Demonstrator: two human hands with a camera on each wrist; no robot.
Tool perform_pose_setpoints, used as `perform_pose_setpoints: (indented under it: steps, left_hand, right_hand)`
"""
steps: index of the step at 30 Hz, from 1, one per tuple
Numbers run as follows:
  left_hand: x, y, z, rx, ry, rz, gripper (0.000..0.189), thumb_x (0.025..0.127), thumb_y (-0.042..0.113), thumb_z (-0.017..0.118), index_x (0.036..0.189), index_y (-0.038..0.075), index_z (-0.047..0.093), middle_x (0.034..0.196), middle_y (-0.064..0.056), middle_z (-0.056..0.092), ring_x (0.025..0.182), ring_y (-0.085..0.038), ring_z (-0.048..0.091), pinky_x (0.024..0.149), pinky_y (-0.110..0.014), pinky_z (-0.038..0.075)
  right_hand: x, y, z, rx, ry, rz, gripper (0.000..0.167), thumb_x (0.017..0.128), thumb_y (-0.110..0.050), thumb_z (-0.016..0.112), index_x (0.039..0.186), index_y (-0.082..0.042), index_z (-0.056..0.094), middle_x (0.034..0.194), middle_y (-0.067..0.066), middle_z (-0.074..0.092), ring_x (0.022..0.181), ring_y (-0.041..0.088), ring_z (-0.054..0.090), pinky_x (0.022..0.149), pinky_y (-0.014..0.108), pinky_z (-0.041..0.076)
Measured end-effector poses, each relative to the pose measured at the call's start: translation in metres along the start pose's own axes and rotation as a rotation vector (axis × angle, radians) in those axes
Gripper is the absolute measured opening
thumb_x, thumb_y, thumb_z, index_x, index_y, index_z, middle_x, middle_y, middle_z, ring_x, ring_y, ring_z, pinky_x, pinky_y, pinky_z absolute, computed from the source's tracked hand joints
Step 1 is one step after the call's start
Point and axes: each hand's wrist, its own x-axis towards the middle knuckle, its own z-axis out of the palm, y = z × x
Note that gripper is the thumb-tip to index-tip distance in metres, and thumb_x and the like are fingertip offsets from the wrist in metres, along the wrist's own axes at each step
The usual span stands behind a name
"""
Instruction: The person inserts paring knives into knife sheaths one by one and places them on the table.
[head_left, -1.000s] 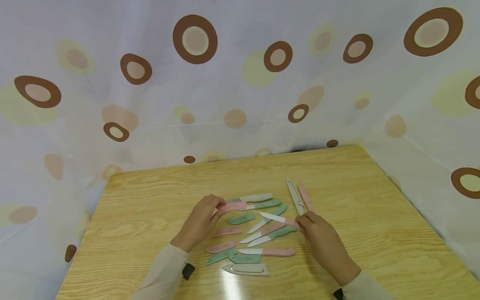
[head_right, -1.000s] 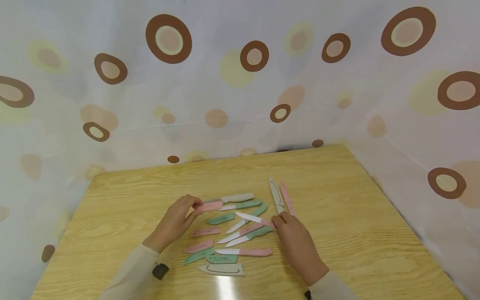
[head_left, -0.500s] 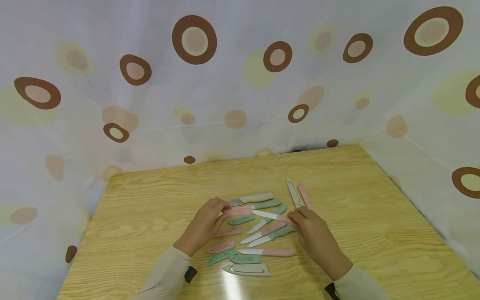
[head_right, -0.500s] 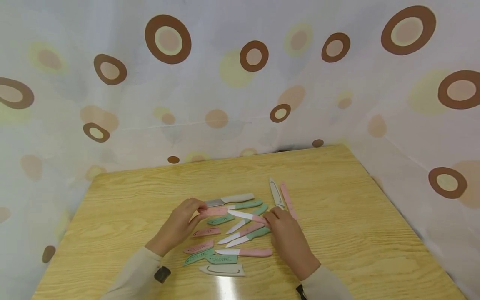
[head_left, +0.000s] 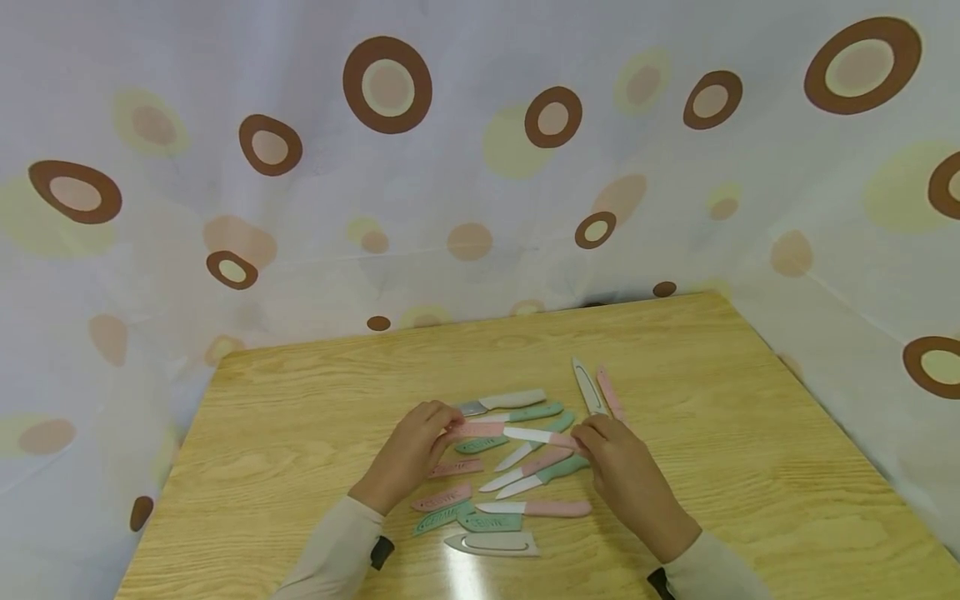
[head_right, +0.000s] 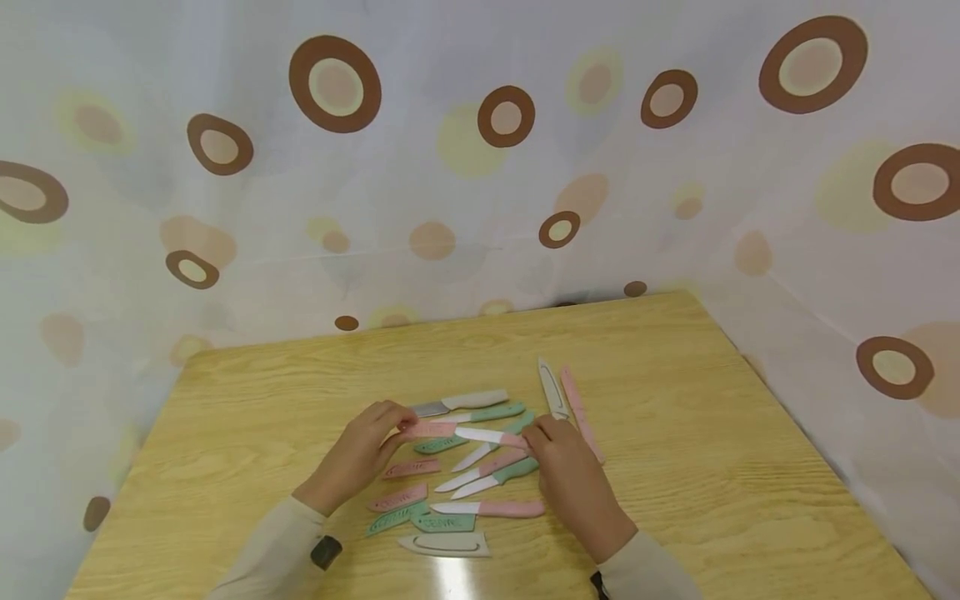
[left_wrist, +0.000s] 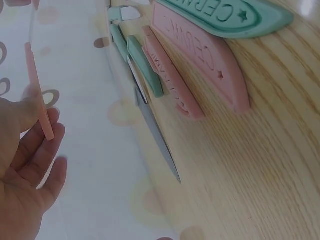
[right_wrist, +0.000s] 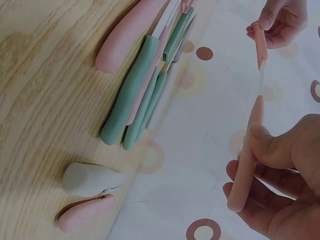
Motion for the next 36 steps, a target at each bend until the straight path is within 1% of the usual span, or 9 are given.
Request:
perform_pose_setpoints:
  steps: [5, 8, 11, 14, 18, 26, 29, 33, 36]
  left_hand:
    - [0.001, -0.001, 0.003, 0.022, 0.016, 0.031, 0.025, 0.083, 0.003, 0.072, 0.105, 0.008, 0.062, 0.1, 0.0, 0.063, 0.092, -0.015, 0.058, 0.08, -0.031, 0.049]
    - [0.002, 0.001, 0.007, 0.014, 0.02, 0.084, 0.029, 0.079, 0.004, 0.077, 0.103, 0.007, 0.061, 0.097, 0.0, 0.063, 0.09, -0.014, 0.058, 0.08, -0.028, 0.05]
    - [0.007, 0.006, 0.012, 0.025, 0.017, 0.154, 0.03, 0.077, 0.006, 0.079, 0.101, 0.006, 0.061, 0.095, 0.0, 0.062, 0.087, -0.014, 0.057, 0.08, -0.023, 0.05]
    - [0.011, 0.01, 0.016, 0.044, 0.015, 0.177, 0.028, 0.078, 0.007, 0.077, 0.1, 0.006, 0.06, 0.093, 0.001, 0.061, 0.087, -0.013, 0.056, 0.079, -0.021, 0.049]
    - [0.009, 0.011, 0.018, 0.05, 0.007, 0.163, 0.025, 0.08, 0.008, 0.075, 0.1, 0.007, 0.06, 0.095, 0.001, 0.061, 0.088, -0.012, 0.056, 0.081, -0.02, 0.049]
    - [0.009, 0.012, 0.012, 0.074, -0.049, 0.108, 0.02, 0.085, 0.009, 0.071, 0.103, 0.009, 0.062, 0.101, 0.002, 0.062, 0.096, -0.014, 0.058, 0.087, -0.022, 0.049]
    - [0.008, 0.011, 0.012, 0.069, -0.049, 0.103, 0.019, 0.086, 0.009, 0.071, 0.103, 0.009, 0.062, 0.1, 0.003, 0.062, 0.095, -0.013, 0.058, 0.086, -0.022, 0.05]
    - [0.007, 0.011, 0.012, 0.052, -0.037, 0.109, 0.017, 0.086, 0.009, 0.071, 0.101, 0.009, 0.063, 0.095, 0.003, 0.062, 0.088, -0.011, 0.056, 0.079, -0.021, 0.05]
    - [0.005, 0.009, 0.013, 0.032, -0.051, 0.071, 0.023, 0.087, 0.01, 0.07, 0.108, 0.006, 0.061, 0.1, 0.0, 0.063, 0.092, -0.014, 0.059, 0.082, -0.024, 0.051]
  right_hand:
    - [0.003, -0.001, 0.002, -0.04, -0.014, -0.015, 0.027, 0.066, 0.012, 0.08, 0.088, 0.004, 0.067, 0.086, 0.008, 0.062, 0.08, 0.02, 0.062, 0.071, 0.025, 0.056]
    - [0.005, -0.006, 0.005, -0.061, -0.039, -0.041, 0.032, 0.062, 0.013, 0.083, 0.087, 0.001, 0.067, 0.088, 0.008, 0.063, 0.081, 0.021, 0.063, 0.074, 0.026, 0.056]
    - [0.008, -0.015, 0.008, -0.06, -0.073, -0.053, 0.033, 0.061, 0.014, 0.082, 0.085, -0.001, 0.065, 0.088, 0.006, 0.062, 0.078, 0.019, 0.06, 0.072, 0.024, 0.054]
    - [0.009, -0.021, 0.01, -0.041, -0.111, -0.034, 0.033, 0.062, 0.015, 0.081, 0.085, -0.001, 0.064, 0.089, 0.005, 0.062, 0.077, 0.017, 0.056, 0.071, 0.023, 0.053]
    - [0.008, -0.021, 0.012, -0.039, -0.142, -0.016, 0.036, 0.062, 0.02, 0.079, 0.087, -0.002, 0.064, 0.09, 0.005, 0.061, 0.079, 0.018, 0.056, 0.072, 0.024, 0.053]
    - [0.009, -0.018, 0.017, -0.053, -0.126, -0.063, 0.032, 0.063, 0.013, 0.083, 0.089, 0.001, 0.068, 0.09, 0.007, 0.063, 0.078, 0.018, 0.06, 0.071, 0.022, 0.054]
    - [0.009, -0.017, 0.02, -0.078, -0.142, -0.069, 0.033, 0.061, 0.012, 0.083, 0.088, -0.001, 0.069, 0.089, 0.006, 0.063, 0.077, 0.016, 0.059, 0.072, 0.022, 0.053]
    - [0.009, -0.016, 0.023, -0.109, -0.154, -0.059, 0.024, 0.067, 0.007, 0.082, 0.085, -0.004, 0.069, 0.087, 0.004, 0.063, 0.076, 0.015, 0.056, 0.07, 0.023, 0.052]
    - [0.01, -0.015, 0.024, -0.125, -0.166, -0.055, 0.018, 0.072, 0.003, 0.081, 0.085, -0.004, 0.07, 0.088, 0.004, 0.064, 0.076, 0.016, 0.056, 0.07, 0.023, 0.051]
